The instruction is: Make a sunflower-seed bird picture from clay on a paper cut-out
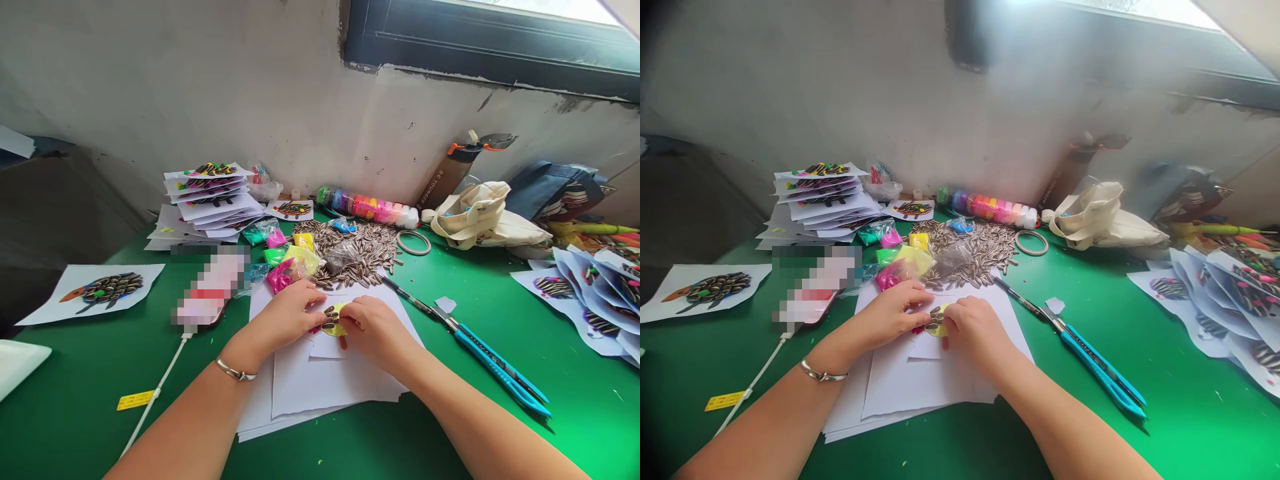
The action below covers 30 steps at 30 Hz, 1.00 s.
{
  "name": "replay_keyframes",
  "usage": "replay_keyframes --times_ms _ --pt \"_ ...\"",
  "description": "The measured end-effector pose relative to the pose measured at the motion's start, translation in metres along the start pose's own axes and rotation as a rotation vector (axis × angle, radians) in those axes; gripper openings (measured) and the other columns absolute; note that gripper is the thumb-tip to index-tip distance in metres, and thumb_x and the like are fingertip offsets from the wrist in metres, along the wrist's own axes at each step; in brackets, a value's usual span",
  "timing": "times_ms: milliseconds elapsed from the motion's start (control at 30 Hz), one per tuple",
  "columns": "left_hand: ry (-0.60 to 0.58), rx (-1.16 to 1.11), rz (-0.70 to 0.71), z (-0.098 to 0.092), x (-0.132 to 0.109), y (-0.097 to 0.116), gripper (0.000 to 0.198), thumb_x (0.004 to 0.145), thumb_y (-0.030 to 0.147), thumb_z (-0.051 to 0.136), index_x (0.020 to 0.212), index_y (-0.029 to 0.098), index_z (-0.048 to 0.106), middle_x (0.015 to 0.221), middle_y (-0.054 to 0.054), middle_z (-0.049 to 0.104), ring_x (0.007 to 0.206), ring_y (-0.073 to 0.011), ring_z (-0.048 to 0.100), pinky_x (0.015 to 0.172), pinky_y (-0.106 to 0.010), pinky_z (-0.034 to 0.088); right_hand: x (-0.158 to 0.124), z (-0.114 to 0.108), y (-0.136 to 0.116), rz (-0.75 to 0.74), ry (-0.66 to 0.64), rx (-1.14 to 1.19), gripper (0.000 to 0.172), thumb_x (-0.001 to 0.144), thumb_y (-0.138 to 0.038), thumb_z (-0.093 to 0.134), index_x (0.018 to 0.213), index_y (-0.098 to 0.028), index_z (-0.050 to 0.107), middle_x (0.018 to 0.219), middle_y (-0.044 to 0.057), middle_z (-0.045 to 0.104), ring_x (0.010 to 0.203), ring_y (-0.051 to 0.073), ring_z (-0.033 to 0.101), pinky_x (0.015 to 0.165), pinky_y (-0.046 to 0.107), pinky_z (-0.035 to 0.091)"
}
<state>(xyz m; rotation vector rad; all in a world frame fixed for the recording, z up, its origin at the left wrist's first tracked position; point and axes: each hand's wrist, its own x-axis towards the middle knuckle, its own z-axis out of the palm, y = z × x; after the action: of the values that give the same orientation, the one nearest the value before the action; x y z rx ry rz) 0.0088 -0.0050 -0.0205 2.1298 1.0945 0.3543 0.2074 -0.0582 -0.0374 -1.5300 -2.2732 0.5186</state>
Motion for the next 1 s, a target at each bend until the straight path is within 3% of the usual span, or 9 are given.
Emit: replay_keyframes --times_ms 267,833,1000 --pt "0.010 -0.002 0.018 -0.001 -0.001 0.001 0.021 0.080 0.027 0.059 0.063 0.019 0.051 0.083 -0.001 0.054 0.082 -0.0179 0.052 0.067 -0.029 0.037 0.001 -0.010 -0.003 0.044 -0.021 -0.051 0.024 0.081 -0.007 0.057 0.061 -0.019 0.063 0.064 0.000 0.060 0.068 0.014 0.049 0.063 0.026 0.028" --pt "0.002 -0.019 -0.005 0.000 -0.001 0.001 0.025 0.079 0.028 0.060 0.061 0.019 0.047 0.084 -0.001 0.051 0.082 -0.0179 0.051 0.068 -0.028 0.038 0.000 0.009 0.005 -0.085 0.044 -0.028 0.030 0.077 0.000 0.055 0.055 -0.020 0.061 0.061 -0.002 0.052 0.063 0.012 0.043 0.063 0.026 0.026" --pt "-0.001 -0.026 -0.005 -0.001 -0.002 0.000 0.018 0.080 0.026 0.058 0.066 0.019 0.049 0.090 -0.001 0.054 0.083 -0.0179 0.052 0.070 -0.028 0.041 0.003 0.000 0.003 -0.042 -0.005 0.004 0.029 0.077 -0.001 0.056 0.055 -0.019 0.061 0.060 -0.002 0.056 0.064 0.013 0.046 0.063 0.025 0.029"
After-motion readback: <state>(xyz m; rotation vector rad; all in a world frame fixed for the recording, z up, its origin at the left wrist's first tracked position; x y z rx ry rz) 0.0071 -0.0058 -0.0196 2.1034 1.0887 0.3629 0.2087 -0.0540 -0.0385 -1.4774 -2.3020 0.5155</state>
